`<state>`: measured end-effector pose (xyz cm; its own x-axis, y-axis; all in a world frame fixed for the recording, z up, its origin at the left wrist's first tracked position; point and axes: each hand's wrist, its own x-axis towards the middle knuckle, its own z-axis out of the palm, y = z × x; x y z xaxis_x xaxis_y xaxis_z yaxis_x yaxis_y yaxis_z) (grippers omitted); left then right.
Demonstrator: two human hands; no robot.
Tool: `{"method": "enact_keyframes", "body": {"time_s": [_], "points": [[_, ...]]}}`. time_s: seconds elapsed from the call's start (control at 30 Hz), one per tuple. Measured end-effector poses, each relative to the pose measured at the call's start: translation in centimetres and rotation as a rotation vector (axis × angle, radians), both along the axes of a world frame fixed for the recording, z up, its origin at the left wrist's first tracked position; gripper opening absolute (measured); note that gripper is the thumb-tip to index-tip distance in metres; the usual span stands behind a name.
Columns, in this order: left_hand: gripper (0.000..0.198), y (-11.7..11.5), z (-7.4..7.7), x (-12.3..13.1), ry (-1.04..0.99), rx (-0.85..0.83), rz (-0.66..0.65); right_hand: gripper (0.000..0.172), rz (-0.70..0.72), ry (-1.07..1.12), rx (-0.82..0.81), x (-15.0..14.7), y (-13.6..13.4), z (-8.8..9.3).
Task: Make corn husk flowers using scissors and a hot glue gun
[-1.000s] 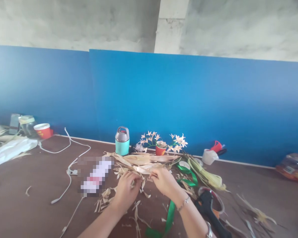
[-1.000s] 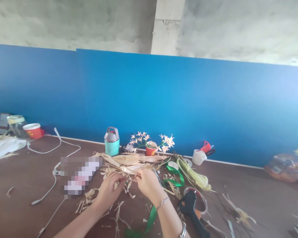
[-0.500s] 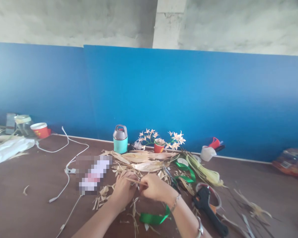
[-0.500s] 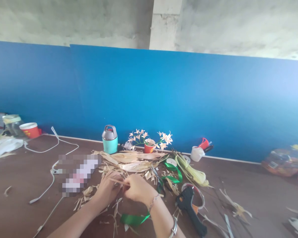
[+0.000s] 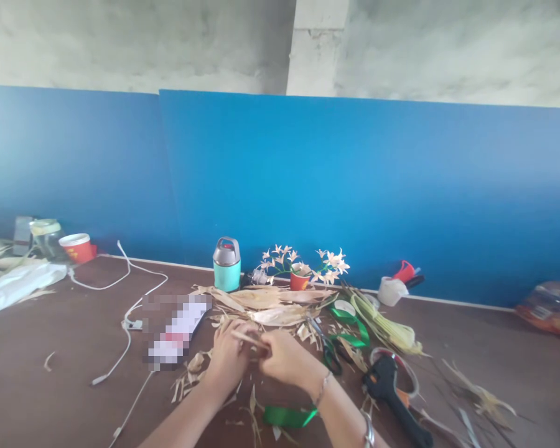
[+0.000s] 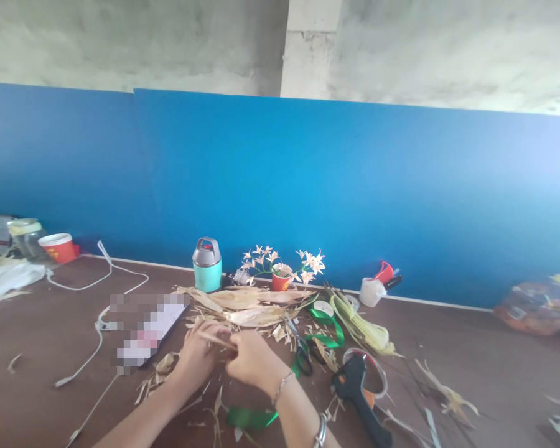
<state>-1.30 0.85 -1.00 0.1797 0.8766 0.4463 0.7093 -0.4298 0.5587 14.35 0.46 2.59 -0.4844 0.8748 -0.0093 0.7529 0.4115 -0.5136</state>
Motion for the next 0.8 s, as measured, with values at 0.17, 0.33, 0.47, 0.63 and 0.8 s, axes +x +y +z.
{"method": "enact_keyframes", "body": {"time_s": [0.17, 0.33, 0.47, 0.63, 0.8], "points": [[0.02, -1.0, 1.7, 0.4, -0.091, 0.051, -0.11, 0.021, -0.052, 0.275, -0.014, 1.7, 0.8, 1.4], [0.019, -1.1, 1.6, 0.7, -0.098, 0.003, -0.173, 0.024, -0.13, 0.35, 0.005, 2.0, 1.1, 1.5], [0.022, -0.6, 1.2, 0.8, -0.173, -0.061, -0.143, 0.021, -0.162, 0.4, -0.001, 1.7, 1.3, 1.3], [0.024, -0.2, 1.2, 0.7, -0.332, -0.146, -0.101, 0.033, -0.168, 0.576, -0.131, 2.0, 1.1, 1.5], [0.025, -0.2, 1.5, 0.7, -0.561, -0.28, -0.122, 0.047, -0.088, 0.624, -0.536, 2.4, 0.4, 2.3]]}}
